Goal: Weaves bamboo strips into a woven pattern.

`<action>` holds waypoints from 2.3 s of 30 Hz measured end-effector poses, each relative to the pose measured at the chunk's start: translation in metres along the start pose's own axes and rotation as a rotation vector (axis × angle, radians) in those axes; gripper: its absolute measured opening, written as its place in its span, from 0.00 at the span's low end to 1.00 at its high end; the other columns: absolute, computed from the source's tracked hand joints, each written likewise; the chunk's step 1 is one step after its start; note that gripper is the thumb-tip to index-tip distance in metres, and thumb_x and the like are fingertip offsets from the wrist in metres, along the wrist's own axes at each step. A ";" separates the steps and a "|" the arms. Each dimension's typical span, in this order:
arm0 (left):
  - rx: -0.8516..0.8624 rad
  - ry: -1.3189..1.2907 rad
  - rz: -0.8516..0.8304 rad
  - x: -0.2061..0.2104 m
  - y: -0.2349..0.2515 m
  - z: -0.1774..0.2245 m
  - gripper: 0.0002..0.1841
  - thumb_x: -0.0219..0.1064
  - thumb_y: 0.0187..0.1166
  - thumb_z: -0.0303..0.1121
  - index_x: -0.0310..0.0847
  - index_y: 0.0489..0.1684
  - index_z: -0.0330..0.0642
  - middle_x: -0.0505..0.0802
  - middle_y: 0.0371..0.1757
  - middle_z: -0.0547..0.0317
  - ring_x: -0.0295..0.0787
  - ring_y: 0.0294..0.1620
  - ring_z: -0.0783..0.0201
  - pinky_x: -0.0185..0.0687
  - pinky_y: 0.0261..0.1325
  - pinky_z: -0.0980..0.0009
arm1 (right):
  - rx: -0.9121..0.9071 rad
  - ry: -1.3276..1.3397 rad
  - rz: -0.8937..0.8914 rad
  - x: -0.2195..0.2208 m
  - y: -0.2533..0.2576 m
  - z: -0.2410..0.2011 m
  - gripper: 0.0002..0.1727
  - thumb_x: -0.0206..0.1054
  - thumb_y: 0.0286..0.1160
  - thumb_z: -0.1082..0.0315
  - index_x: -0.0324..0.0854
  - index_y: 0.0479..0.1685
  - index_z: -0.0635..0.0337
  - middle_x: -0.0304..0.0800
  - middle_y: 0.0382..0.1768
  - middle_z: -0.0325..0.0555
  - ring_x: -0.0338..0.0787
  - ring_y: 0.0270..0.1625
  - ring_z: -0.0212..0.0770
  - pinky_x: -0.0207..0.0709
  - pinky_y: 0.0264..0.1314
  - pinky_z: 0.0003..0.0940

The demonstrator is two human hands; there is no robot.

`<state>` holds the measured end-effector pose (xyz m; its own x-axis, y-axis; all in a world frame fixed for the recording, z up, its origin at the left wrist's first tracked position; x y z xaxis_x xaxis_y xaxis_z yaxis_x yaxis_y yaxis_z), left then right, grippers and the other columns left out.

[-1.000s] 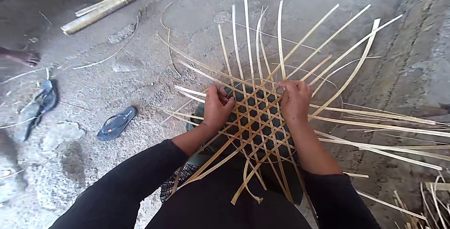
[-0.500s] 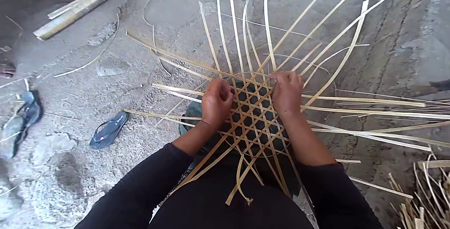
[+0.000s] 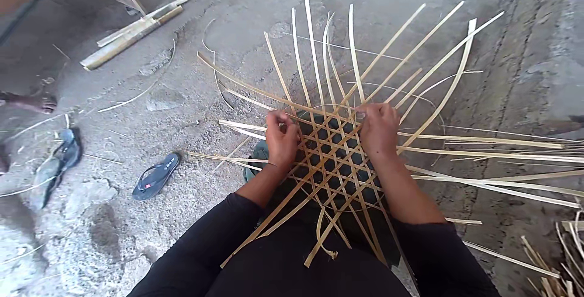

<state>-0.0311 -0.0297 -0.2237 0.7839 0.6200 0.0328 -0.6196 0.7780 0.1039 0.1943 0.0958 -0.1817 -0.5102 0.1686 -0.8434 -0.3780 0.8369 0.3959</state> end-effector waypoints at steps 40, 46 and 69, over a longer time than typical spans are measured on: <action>-0.688 -0.307 -0.204 0.026 -0.001 0.046 0.13 0.51 0.92 0.31 0.76 0.61 0.31 0.90 0.36 0.52 0.91 0.30 0.64 0.90 0.40 0.71 | 0.037 0.085 0.013 0.001 0.000 0.003 0.17 0.57 0.82 0.77 0.90 0.56 0.53 0.87 0.55 0.62 0.85 0.61 0.67 0.75 0.62 0.66; -0.003 0.358 -0.464 0.046 0.026 0.068 0.27 0.59 0.86 0.26 0.67 0.86 0.37 0.93 0.53 0.53 0.92 0.40 0.67 0.91 0.47 0.70 | 0.050 0.089 -0.009 0.008 0.001 0.003 0.17 0.56 0.84 0.75 0.89 0.58 0.52 0.87 0.55 0.61 0.84 0.62 0.66 0.75 0.64 0.65; 0.099 0.392 -0.270 0.037 0.066 0.006 0.03 0.73 0.77 0.29 0.91 0.40 0.42 0.94 0.54 0.57 0.89 0.37 0.69 0.86 0.43 0.69 | 0.029 0.094 0.011 0.005 0.003 0.004 0.16 0.56 0.86 0.74 0.89 0.58 0.52 0.86 0.55 0.62 0.84 0.61 0.67 0.75 0.63 0.67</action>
<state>-0.0428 0.0443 -0.2101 0.8309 0.4038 -0.3829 -0.3745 0.9147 0.1518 0.1935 0.1012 -0.1856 -0.5845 0.1292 -0.8011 -0.3507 0.8500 0.3930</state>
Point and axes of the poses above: each hand's wrist, its own y-axis towards the middle knuckle, its own x-axis out of the palm, z = x × y, the point moved 8 cm from there along y, towards the middle knuckle
